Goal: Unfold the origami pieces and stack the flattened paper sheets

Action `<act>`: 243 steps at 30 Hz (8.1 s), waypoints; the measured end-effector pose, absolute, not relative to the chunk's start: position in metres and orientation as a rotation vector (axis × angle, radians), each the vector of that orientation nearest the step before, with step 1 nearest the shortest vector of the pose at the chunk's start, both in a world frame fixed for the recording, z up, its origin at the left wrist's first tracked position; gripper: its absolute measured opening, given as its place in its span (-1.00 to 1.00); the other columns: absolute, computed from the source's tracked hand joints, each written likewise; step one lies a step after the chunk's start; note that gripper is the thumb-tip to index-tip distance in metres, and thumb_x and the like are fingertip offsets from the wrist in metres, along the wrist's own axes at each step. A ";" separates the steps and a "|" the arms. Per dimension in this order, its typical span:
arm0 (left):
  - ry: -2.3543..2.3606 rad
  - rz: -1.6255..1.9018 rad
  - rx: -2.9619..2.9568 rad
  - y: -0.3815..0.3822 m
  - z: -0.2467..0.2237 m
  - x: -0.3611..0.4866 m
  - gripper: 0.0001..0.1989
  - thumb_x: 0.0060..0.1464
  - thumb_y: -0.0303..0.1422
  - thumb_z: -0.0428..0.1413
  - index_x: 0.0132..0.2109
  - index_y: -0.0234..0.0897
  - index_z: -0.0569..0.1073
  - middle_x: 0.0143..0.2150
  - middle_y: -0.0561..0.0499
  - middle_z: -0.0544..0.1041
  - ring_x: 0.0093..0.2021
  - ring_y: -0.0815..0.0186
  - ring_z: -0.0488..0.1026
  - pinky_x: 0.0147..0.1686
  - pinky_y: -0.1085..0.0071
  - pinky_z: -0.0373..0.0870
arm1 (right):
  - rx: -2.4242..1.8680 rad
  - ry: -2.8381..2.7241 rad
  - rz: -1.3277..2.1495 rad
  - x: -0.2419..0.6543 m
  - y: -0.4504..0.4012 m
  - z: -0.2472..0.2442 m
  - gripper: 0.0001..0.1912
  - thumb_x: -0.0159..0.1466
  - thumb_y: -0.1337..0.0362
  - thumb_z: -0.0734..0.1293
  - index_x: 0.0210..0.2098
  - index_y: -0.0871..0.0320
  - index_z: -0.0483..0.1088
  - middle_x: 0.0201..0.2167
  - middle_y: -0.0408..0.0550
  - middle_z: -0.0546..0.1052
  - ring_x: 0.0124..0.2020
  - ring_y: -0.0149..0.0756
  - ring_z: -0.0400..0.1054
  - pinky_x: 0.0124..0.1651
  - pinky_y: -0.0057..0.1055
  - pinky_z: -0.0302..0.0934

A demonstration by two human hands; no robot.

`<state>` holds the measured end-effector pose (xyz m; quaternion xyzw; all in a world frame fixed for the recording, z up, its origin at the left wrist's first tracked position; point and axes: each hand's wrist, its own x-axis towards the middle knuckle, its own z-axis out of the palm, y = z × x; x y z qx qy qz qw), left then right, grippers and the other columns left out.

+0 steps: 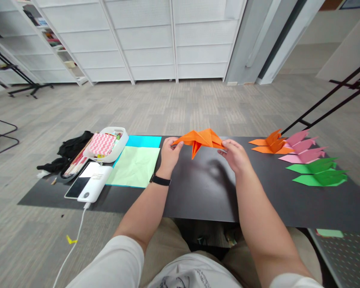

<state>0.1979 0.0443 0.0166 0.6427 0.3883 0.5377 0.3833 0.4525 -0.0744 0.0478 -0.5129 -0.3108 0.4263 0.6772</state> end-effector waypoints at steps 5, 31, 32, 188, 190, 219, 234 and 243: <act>0.993 1.339 1.691 0.050 0.014 0.195 -0.83 0.18 -0.23 0.32 -0.18 -0.21 0.59 -0.04 -0.07 0.55 0.01 0.20 0.53 0.04 0.26 0.50 | -1.145 -0.531 0.845 0.472 -0.075 0.049 -0.68 0.00 0.09 0.60 -0.43 0.02 0.43 -0.37 -0.18 0.59 -0.28 -0.25 0.50 -0.23 -0.31 0.45; 1.068 1.276 2.037 0.011 0.034 0.207 -0.81 0.42 -0.21 0.08 -0.02 -0.20 0.49 -0.03 -0.09 0.56 -0.04 0.21 0.52 0.01 0.31 0.44 | -1.201 -0.685 0.769 0.434 -0.071 0.050 -0.51 0.03 -0.16 0.60 -0.35 0.06 0.44 -0.35 -0.16 0.55 -0.28 -0.31 0.50 -0.23 -0.34 0.54; 1.091 1.252 2.012 0.012 0.036 0.206 -0.79 0.43 -0.19 0.06 -0.07 -0.21 0.50 -0.09 -0.06 0.56 -0.09 0.23 0.52 -0.04 0.33 0.43 | -1.209 -0.699 0.763 0.434 -0.071 0.050 -0.51 0.03 -0.15 0.60 -0.33 0.05 0.45 -0.34 -0.16 0.55 -0.27 -0.31 0.50 -0.22 -0.34 0.54; 0.758 -0.020 2.941 -0.042 0.034 0.143 0.18 0.08 0.41 0.10 0.58 -0.27 0.10 0.62 -0.41 0.02 0.61 -0.30 -0.07 0.51 -0.35 -0.37 | -1.902 -2.368 0.159 0.489 -0.190 -0.007 -0.15 0.44 -0.28 0.19 0.59 -0.17 -0.03 0.64 0.00 -0.05 0.62 0.29 -0.16 0.52 0.52 -0.38; 0.703 0.123 2.934 -0.053 0.041 0.153 0.10 0.12 0.35 0.14 0.55 -0.28 0.18 0.58 -0.38 0.13 0.57 -0.23 0.07 0.54 -0.23 -0.23 | -1.895 -2.309 0.180 0.492 -0.190 -0.007 -0.21 0.48 -0.22 0.15 0.60 -0.17 -0.06 0.64 -0.02 -0.07 0.63 0.22 -0.15 0.54 0.46 -0.32; 1.099 1.092 1.522 -0.026 0.101 0.092 -0.73 0.19 -0.13 0.23 -0.33 -0.23 0.47 -0.46 0.06 0.46 -0.43 0.34 0.38 -0.35 0.41 0.33 | -1.505 -1.351 0.446 0.528 -0.186 -0.038 -0.28 0.50 -0.17 0.06 0.53 -0.02 0.00 0.47 0.22 0.31 0.52 0.08 0.17 0.47 0.26 0.13; 1.395 1.115 0.677 -0.062 0.045 -0.037 -0.76 0.09 -0.27 0.31 -0.16 -0.25 0.48 -0.30 -0.02 0.67 -0.58 0.46 0.38 -0.54 0.51 0.36 | -1.450 -1.228 0.531 0.527 -0.185 -0.038 -0.31 0.41 -0.11 0.31 0.45 -0.09 0.19 0.42 0.15 0.39 0.48 0.12 0.23 0.49 0.30 0.09; 1.468 0.941 0.652 -0.075 0.035 -0.043 -0.70 0.24 -0.14 0.24 -0.13 -0.29 0.43 -0.26 -0.10 0.69 -0.69 0.55 0.16 -0.70 0.60 0.06 | -1.428 -1.205 0.525 0.526 -0.184 -0.038 -0.28 0.35 -0.08 0.38 0.43 -0.09 0.20 0.35 0.15 0.44 0.43 0.12 0.29 0.50 0.32 0.06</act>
